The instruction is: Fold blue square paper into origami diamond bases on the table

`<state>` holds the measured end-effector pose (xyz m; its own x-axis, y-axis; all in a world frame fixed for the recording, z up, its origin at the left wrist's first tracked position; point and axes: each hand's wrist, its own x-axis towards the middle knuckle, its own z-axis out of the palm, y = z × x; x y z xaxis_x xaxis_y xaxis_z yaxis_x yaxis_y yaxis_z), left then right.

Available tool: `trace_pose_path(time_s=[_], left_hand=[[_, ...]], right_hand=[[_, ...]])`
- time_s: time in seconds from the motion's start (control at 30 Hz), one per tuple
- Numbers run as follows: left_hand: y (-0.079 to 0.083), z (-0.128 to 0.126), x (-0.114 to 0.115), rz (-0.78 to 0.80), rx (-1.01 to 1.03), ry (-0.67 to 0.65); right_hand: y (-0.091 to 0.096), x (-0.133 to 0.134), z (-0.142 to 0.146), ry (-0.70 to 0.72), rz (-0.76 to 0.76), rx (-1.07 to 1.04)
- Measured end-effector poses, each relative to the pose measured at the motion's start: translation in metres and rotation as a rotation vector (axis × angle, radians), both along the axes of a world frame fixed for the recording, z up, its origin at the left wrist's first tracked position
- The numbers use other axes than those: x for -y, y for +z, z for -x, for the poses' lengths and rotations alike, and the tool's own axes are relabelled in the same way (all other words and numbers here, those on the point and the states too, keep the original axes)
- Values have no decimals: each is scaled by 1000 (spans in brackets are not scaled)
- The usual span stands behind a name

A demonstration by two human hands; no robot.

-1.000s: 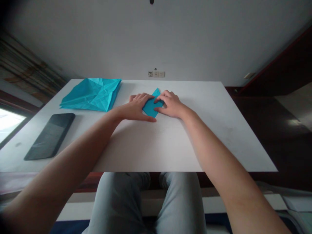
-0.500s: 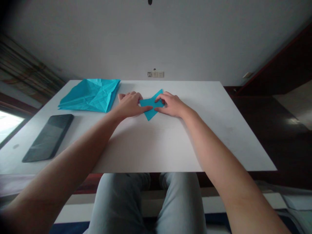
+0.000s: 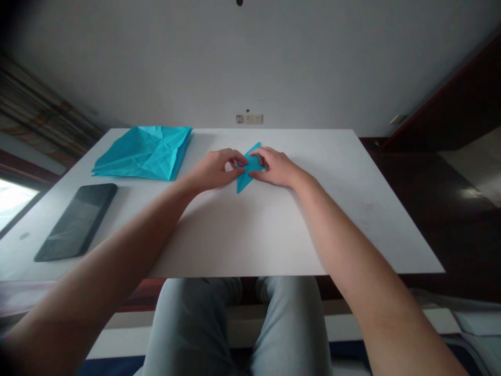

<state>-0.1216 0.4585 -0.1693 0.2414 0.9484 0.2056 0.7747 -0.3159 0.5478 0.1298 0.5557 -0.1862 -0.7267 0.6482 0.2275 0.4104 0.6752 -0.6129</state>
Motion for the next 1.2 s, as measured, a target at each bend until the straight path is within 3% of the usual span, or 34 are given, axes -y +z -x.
trace_pose_path(time_s=[0.2,0.67,0.8,1.0,1.2], left_hand=[[3,8,1,21,-120,-35],[6,8,4,92,-221,-17],[4,5,5,99,-224,-10],[2,3,4,3,-181,6],[-1,6,0,-14,-92,57]], right_hand=[[-1,0,-1,-16,102,-66],[-9,-11,-3,57,41,27],[-13,-13,-2,13,27,-3],[-19,-17,0,-162,-27,-73],[-19,-19,0,-154,21,-89]])
